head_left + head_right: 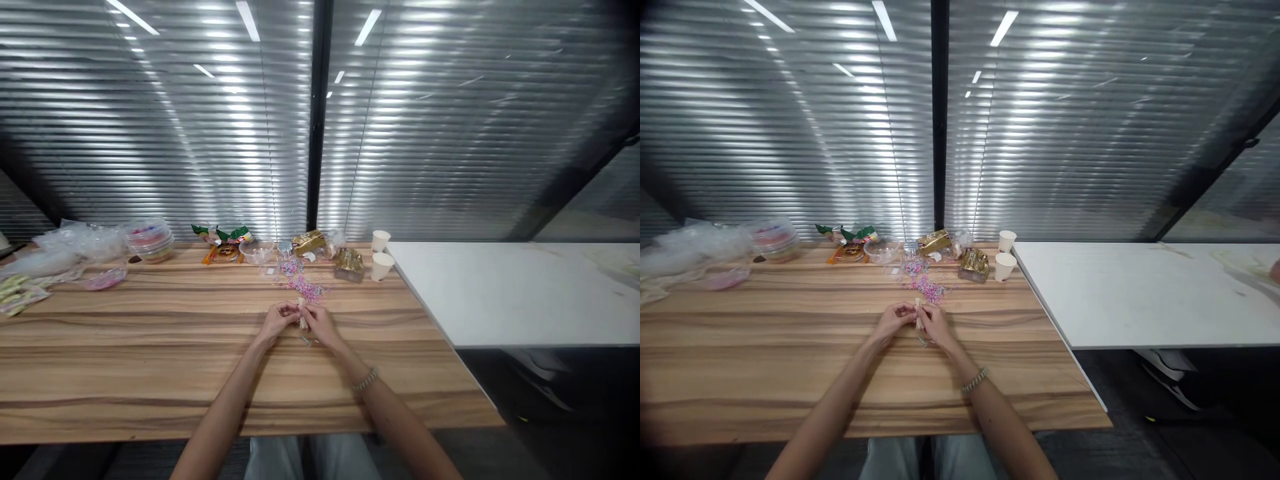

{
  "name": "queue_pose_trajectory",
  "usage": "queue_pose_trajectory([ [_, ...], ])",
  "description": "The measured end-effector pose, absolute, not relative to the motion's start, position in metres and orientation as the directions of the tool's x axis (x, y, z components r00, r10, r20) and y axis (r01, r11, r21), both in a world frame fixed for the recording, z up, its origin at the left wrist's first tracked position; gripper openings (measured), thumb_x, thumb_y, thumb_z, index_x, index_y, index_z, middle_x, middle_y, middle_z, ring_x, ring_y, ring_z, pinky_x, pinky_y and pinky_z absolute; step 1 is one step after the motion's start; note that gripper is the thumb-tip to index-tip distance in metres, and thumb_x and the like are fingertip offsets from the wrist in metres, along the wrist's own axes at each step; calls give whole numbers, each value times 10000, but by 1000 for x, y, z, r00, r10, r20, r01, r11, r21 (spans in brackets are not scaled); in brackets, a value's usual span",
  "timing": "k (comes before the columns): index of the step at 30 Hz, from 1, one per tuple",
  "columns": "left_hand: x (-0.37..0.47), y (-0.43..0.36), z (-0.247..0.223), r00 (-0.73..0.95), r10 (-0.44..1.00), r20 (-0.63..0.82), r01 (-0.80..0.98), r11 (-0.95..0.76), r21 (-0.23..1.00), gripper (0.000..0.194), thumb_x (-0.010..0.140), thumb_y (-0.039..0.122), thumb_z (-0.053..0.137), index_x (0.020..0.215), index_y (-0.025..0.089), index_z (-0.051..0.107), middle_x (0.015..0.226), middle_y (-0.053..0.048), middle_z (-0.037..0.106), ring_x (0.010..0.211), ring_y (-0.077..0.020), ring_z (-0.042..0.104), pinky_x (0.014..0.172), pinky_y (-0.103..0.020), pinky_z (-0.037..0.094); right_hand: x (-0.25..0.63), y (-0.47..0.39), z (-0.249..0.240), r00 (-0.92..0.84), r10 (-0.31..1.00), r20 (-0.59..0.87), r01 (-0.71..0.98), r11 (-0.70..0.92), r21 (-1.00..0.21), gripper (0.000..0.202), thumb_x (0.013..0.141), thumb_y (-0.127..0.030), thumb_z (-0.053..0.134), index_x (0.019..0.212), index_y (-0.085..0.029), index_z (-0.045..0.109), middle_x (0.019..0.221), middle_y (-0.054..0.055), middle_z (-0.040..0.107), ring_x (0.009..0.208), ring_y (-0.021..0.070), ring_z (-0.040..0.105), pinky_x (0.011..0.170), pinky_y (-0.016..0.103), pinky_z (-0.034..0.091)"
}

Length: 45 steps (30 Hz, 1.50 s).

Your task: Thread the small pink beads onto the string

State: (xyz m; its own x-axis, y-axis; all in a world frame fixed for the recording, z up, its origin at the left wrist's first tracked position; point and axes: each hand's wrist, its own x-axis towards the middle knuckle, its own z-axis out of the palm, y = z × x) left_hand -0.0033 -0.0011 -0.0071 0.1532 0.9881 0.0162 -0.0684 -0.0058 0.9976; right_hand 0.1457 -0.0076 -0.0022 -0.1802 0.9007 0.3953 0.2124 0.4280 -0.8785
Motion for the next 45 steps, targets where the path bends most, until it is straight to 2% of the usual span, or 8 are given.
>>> queue_pose_trajectory([
  [4,-4,-2,-6,193,981,1,-66,12,998,305,541,311,782,769,131,690,761,-68,697,687,-170,616,692,-286,467,146,-8,-1,-171,901,398,246,430,-869,390,833,-464,474,587,-186,594,581,3,545,599,142,466,585,230,332],
  [8,-7,0,-3,135,991,-3,-117,19,993,342,559,343,777,813,133,685,781,-72,700,699,-173,623,700,-296,480,146,-6,-4,-181,885,428,283,464,-840,353,867,-400,444,642,-187,612,630,12,576,618,146,476,619,239,341],
  [14,-9,-2,4,109,994,31,-124,-17,992,328,686,426,673,855,146,699,797,-56,698,712,-162,619,704,-274,483,144,-8,-8,-318,806,499,438,591,-677,243,901,-246,402,800,-185,614,799,53,601,756,172,505,712,277,371],
  [19,-9,-2,2,108,993,55,-100,-44,994,320,631,382,727,835,136,708,788,-73,703,695,-177,622,691,-295,492,142,-12,-9,-370,770,521,491,638,-594,227,906,-187,371,867,-184,595,846,69,578,789,182,508,719,290,401],
  [28,-11,1,3,100,992,77,10,-79,997,290,618,387,725,735,126,680,724,-65,695,647,-166,617,644,-271,479,147,-9,-6,-371,787,494,495,617,-612,212,903,-252,440,912,-180,638,871,59,643,803,169,566,748,279,433],
  [37,-10,7,-10,81,991,110,-3,-110,994,334,619,450,703,695,140,604,646,-29,649,594,-154,605,605,-268,478,148,-5,-9,-354,817,456,487,577,-656,218,890,-255,472,1017,-190,638,959,54,679,882,167,608,808,271,447],
  [41,-11,7,-10,100,990,97,1,-98,995,321,600,423,725,671,130,614,620,-36,645,578,-151,597,605,-268,470,150,-6,-9,-393,800,453,552,599,-580,226,905,-262,444,1020,-181,621,928,62,664,861,166,594,775,269,449],
  [45,-10,6,-7,83,994,65,-21,-64,998,323,550,389,766,672,122,631,619,-43,654,568,-147,589,602,-269,465,152,-10,-6,-459,746,483,630,656,-416,200,906,-269,442,977,-182,607,904,71,635,866,178,563,790,297,429],
])
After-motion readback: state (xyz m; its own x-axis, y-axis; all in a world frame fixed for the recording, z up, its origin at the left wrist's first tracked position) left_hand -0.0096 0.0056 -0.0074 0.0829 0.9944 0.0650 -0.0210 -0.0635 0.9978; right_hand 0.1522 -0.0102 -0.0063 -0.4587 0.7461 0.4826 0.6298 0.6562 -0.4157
